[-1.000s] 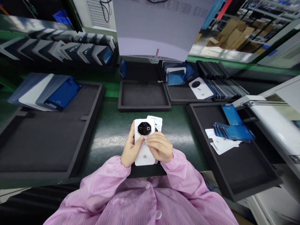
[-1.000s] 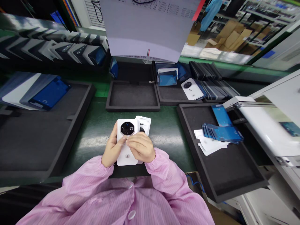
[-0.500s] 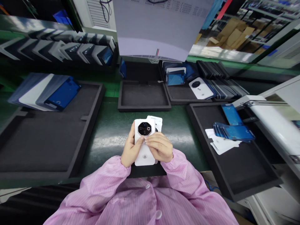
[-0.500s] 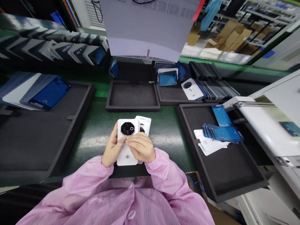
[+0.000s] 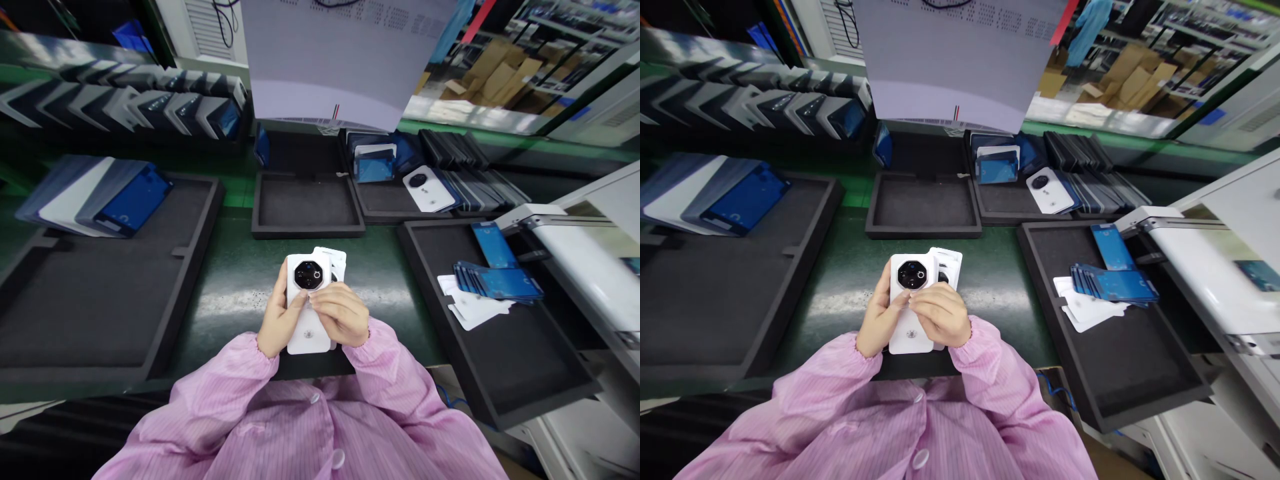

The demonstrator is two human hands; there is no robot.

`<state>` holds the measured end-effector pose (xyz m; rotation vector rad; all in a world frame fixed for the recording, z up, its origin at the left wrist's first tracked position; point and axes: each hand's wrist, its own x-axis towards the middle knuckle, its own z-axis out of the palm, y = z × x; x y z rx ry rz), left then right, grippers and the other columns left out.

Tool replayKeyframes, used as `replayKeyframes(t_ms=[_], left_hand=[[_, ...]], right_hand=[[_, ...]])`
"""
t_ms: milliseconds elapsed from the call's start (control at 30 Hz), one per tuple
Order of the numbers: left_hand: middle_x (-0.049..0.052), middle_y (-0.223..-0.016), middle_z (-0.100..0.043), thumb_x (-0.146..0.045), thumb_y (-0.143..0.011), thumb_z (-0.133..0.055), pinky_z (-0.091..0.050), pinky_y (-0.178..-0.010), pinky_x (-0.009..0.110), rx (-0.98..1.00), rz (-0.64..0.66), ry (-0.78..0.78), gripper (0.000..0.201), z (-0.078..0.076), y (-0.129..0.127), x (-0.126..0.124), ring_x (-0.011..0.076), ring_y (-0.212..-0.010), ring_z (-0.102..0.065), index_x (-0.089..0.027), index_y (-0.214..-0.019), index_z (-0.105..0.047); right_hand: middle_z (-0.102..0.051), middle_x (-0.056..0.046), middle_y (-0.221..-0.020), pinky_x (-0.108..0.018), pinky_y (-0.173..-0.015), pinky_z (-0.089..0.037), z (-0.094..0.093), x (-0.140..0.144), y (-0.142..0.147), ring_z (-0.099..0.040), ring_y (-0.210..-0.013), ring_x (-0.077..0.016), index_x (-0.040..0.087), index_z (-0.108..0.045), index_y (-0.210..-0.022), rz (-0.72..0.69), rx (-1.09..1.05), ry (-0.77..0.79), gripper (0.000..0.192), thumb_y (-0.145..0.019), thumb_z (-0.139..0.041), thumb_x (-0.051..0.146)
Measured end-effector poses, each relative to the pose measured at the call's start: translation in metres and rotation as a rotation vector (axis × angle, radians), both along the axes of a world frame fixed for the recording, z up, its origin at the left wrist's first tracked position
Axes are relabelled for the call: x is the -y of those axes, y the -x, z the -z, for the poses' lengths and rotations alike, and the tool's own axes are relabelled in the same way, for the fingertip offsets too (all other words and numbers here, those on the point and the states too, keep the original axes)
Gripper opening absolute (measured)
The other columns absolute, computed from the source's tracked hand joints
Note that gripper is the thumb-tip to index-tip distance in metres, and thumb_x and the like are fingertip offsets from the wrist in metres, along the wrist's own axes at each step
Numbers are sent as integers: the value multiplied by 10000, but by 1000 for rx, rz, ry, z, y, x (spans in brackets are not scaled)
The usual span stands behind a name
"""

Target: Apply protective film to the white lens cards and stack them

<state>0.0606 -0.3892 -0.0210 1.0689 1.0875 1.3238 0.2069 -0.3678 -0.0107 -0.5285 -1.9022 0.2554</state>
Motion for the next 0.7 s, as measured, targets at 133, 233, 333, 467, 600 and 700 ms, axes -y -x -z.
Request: replayKeyframes(t_ms=[133, 233, 333, 467, 600, 700], left_hand=[[65, -1507, -396, -330, -870, -590, -328, -1130, 341, -5, -7, 3, 678, -1, -1, 0, 231, -1371, -393, -256, -1472, -287], [65, -1506, -398, -323, -867, -593, -327, -1132, 345, -10, -10, 0, 677, 0, 0, 0, 235, -1373, -389, -254, -1470, -294], [63, -1508, -395, -313, -867, -592, -339, -1126, 341, -1, -7, 11, 676, 0, -1, 0, 231, -1371, -393, -255, -1470, -292], [64, -1509, -392, -324, -870, -588, -422, -1066, 332, 66, 30, 73, 689, 0, -2, 1, 233, -1342, -436, -275, -1478, -265], [73, -1519, -372, -346, -848, -619, -466, -1024, 356, 141, 82, 134, 742, -1, -4, 2, 259, -1325, -457, -294, -1484, -240], [91, -1500, -401, -359, -821, -650, -500, -983, 384, 188, 136, 180, 788, -2, -4, 1, 279, -1286, -499, -291, -1486, -233]], right_hand=[[-750, -63, -848, -340, -728, -584, -3, 0, 0, -726, -818, -182, 202, -651, -1020, -7, -4, -5, 308, -775, -603, 21], [-751, -53, -855, -344, -717, -588, -3, 0, 1, -728, -809, -183, 221, -645, -1022, 7, 0, -6, 297, -792, -592, 41], [-742, -50, -850, -366, -721, -590, -2, 0, 1, -727, -842, -203, 226, -642, -1014, 53, -1, 0, 302, -794, -579, 29], [-674, -111, -1140, -521, -960, -501, 1, -1, -1, -573, -1208, -294, 237, -591, -1179, 280, 34, 91, 410, -801, -607, 77], [-352, -165, -1499, -599, -1117, -312, 2, -3, -4, -277, -1424, -340, 218, -331, -1434, 377, 96, 397, 691, -824, -649, 273], [-388, -163, -1471, -552, -1121, -333, 2, -4, -7, -337, -1398, -312, 220, -415, -1375, 332, 74, 570, 590, -835, -639, 296]])
